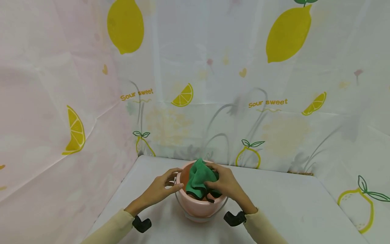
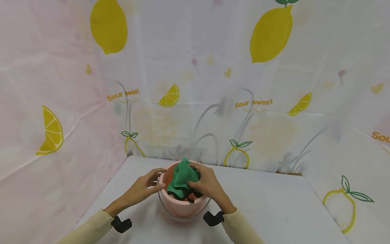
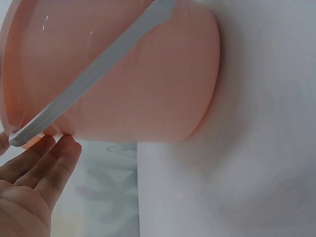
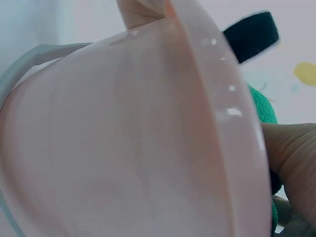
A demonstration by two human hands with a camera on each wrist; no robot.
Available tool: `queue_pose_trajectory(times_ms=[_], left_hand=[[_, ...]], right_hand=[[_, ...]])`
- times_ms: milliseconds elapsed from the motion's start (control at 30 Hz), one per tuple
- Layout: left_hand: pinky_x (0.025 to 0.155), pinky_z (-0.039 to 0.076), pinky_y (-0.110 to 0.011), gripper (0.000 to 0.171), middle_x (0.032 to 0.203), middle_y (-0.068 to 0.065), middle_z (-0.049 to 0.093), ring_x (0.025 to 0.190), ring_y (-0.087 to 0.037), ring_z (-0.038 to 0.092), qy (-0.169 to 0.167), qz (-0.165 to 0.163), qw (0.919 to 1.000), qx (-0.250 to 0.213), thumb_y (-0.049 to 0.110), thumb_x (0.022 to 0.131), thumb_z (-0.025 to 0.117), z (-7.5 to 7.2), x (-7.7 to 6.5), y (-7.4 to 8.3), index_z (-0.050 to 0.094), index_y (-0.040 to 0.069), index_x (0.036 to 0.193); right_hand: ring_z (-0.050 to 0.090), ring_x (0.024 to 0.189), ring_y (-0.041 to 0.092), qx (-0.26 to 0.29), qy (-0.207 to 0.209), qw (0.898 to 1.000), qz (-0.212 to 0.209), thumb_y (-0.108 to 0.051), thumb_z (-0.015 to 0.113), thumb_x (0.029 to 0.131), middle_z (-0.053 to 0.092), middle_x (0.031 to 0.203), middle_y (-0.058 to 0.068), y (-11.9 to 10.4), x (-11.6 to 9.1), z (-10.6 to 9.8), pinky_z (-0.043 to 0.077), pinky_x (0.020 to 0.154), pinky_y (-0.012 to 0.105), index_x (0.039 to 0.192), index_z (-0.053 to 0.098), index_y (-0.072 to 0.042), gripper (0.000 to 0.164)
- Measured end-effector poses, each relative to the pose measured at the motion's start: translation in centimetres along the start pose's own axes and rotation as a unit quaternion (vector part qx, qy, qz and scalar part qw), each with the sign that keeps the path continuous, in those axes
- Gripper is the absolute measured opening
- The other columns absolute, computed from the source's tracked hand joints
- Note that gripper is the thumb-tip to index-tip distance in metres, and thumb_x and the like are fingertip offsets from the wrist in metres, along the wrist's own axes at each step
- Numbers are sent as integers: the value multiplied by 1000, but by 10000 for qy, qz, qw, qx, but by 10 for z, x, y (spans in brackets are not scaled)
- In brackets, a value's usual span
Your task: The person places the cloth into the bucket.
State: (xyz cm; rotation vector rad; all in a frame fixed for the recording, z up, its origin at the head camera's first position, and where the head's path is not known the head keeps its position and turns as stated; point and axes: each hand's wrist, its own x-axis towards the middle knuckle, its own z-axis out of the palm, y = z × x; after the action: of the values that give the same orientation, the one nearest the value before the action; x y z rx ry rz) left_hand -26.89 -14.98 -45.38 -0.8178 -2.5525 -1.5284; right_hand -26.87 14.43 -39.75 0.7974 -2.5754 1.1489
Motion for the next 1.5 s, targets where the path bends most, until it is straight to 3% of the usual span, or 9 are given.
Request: queue_pose_trajectory(times_ms=[200, 567, 1000, 1233, 1367, 1500], left_hand=[[97, 55, -33, 55, 139, -8, 62, 116, -18, 67, 26, -13, 10000, -20, 42, 98, 71, 1, 1, 0, 50, 31, 147], [99, 55, -38, 53, 140, -11, 61, 117, -20, 66, -12, 84, 9999, -88, 36, 99, 71, 2, 1, 0, 51, 29, 147], [97, 56, -37, 53, 140, -12, 61, 116, -21, 67, -10, 60, 10000, 3, 37, 99, 71, 3, 1, 1, 50, 29, 147], [96, 56, -35, 53, 137, -8, 63, 114, -18, 67, -33, 82, 9998, 163, 41, 99, 70, 0, 1, 2, 51, 28, 147], [96, 56, -34, 54, 134, -4, 65, 114, -18, 66, -43, 243, 9989, 389, 43, 99, 69, -4, 1, 3, 51, 25, 147], [95, 56, -33, 55, 133, -2, 65, 113, -17, 65, -17, 467, 9966, 683, 43, 99, 70, -11, -1, 4, 53, 20, 146]], right_hand=[[68, 100, 23, -240, -67, 9995, -176, -14, 88, 81, 72, 120, 8, 2, 2, 2, 57, 82, 41, 131, 68, -11, 54], [67, 99, 21, -444, -246, 9985, -223, -11, 87, 81, 72, 119, 6, 3, 3, 4, 57, 83, 41, 131, 68, -11, 53], [66, 93, 19, -576, -552, 9957, -466, -11, 86, 83, 72, 115, 4, 1, 1, 3, 57, 78, 34, 123, 70, -6, 44], [69, 101, 41, 131, -727, 9963, -449, -8, 81, 89, 69, 121, 20, 3, -2, 0, 61, 82, 51, 125, 67, 4, 40], [70, 100, 38, 274, -664, 9966, -401, -11, 79, 92, 70, 119, 19, 5, -4, -2, 62, 82, 45, 125, 68, -1, 36], [72, 97, 27, 299, -418, 9981, -337, -16, 79, 93, 72, 115, 11, 4, -5, -8, 61, 81, 35, 123, 70, -9, 32]])
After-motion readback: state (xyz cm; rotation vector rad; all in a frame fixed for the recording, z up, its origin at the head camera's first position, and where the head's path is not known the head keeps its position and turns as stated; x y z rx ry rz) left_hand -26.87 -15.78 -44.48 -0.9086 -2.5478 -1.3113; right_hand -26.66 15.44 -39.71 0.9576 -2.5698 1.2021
